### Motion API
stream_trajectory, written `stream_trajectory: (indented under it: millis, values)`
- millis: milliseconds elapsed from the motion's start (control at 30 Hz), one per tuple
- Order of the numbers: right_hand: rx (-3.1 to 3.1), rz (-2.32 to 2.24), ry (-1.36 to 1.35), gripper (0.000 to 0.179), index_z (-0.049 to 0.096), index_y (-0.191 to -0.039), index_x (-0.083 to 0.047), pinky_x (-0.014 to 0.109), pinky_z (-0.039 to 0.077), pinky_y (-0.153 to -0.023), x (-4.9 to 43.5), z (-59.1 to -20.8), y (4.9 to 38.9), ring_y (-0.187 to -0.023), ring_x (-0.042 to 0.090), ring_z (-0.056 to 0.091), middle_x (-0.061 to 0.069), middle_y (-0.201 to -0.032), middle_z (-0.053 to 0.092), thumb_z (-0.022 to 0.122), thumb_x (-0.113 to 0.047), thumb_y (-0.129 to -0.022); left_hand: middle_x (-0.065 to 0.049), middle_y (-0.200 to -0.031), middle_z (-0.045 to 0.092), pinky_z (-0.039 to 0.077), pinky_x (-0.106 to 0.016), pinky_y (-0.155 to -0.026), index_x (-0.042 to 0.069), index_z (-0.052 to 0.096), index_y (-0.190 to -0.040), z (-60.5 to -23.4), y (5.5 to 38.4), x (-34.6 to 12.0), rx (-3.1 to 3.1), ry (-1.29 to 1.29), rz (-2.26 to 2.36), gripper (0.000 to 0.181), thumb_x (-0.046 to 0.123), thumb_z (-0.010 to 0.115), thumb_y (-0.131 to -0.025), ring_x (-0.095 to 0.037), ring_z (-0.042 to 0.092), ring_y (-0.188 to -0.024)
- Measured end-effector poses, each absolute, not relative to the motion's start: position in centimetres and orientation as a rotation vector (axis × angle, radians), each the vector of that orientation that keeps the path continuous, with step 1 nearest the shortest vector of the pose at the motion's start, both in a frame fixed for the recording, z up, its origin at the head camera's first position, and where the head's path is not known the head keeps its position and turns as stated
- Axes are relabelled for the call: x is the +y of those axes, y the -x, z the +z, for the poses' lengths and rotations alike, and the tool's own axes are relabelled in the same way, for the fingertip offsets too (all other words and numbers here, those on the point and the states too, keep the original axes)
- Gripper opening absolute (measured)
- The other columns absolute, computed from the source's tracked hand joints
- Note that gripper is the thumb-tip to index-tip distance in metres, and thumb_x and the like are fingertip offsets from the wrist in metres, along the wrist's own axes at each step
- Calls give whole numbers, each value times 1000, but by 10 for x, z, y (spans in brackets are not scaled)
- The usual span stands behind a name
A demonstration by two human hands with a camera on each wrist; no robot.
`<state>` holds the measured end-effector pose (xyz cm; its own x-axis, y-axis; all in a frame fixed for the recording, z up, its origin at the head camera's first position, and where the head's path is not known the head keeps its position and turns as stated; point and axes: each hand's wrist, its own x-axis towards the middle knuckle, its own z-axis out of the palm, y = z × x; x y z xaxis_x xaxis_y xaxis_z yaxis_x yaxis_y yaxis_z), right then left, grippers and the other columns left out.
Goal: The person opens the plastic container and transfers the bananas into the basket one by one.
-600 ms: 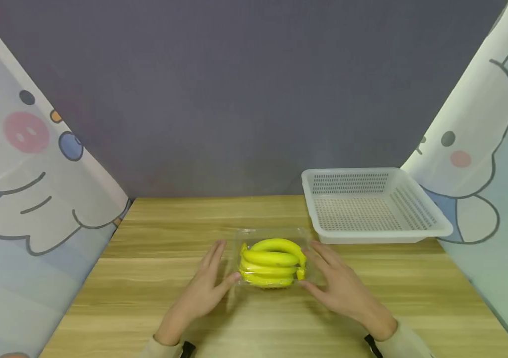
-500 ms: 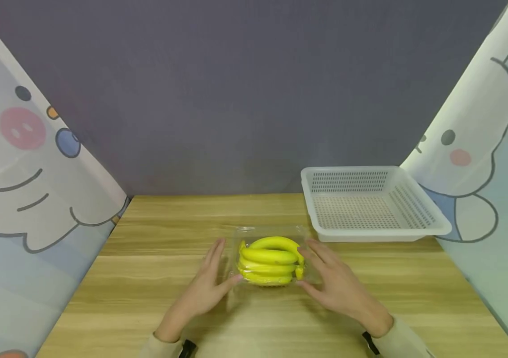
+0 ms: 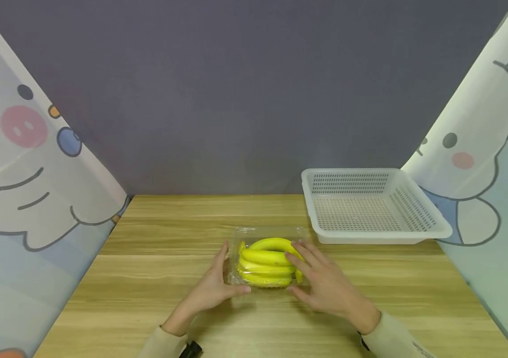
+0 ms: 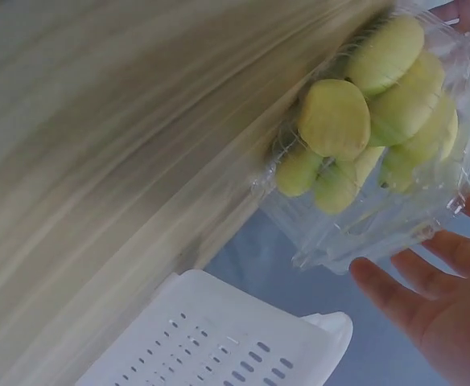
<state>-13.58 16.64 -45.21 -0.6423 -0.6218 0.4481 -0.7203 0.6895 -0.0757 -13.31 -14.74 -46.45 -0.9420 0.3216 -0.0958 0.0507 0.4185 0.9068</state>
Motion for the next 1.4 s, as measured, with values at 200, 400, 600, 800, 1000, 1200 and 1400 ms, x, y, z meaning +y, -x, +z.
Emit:
stream_trajectory:
  millis: [200, 400, 600, 800, 1000, 1200, 1400]
  values:
    - [-2526, 297, -1056, 73, 58, -142, -10, 59, 53, -95, 161, -453, 138, -139, 40, 45, 18, -152, 48, 78, -49, -83, -26, -167, 0, 19, -69, -115, 6, -8, -162, -470, 137, -143, 2408, -288, 1567, 132, 28, 90, -77, -51, 12, -149]
    - [-2501, 223, -1057, 69, 61, -140, -12, 54, 59, -84, 161, -454, 140, -136, 38, 48, 16, -149, 51, 77, -46, -83, -31, -165, 5, 27, -68, -113, 2, -8, -161, -472, 139, -141, 2296, -259, 1643, 130, 20, 90, -77, -54, 22, -146]
    - [-2494, 167, -1073, 67, 61, -140, -12, 52, 61, -78, 161, -452, 142, -134, 39, 50, 16, -148, 52, 76, -47, -84, -31, -164, 13, 32, -69, -110, 5, -5, -162, -473, 141, -141, 2250, -228, 1700, 129, 17, 91, -77, -55, 26, -144]
    - [-2484, 135, -1093, 66, 62, -139, -13, 49, 62, -71, 162, -450, 146, -131, 39, 53, 16, -146, 54, 76, -48, -85, -27, -165, 13, 34, -67, -110, 8, -3, -163, -476, 143, -141, 2271, -200, 1697, 131, 19, 92, -75, -53, 29, -144]
    - [-2477, 129, -1110, 63, 64, -137, -12, 49, 62, -67, 162, -447, 147, -129, 39, 54, 16, -144, 56, 75, -48, -87, -26, -165, 13, 32, -67, -112, 8, -4, -163, -477, 143, -139, 2311, -203, 1637, 131, 23, 92, -75, -51, 29, -144]
    - [-2498, 45, -1124, 63, 62, -139, -12, 48, 62, -67, 162, -445, 147, -130, 39, 54, 17, -145, 55, 72, -48, -89, -28, -165, 13, 29, -69, -112, 8, -3, -163, -473, 142, -138, 2316, -180, 1632, 130, 24, 92, -75, -52, 28, -144]
    - [-2524, -23, -1143, 64, 60, -140, -9, 49, 62, -71, 160, -442, 146, -130, 41, 53, 19, -145, 54, 71, -47, -90, -28, -165, 13, 31, -69, -111, 8, -3, -163, -473, 141, -137, 2327, -181, 1627, 127, 26, 90, -79, -52, 30, -144]
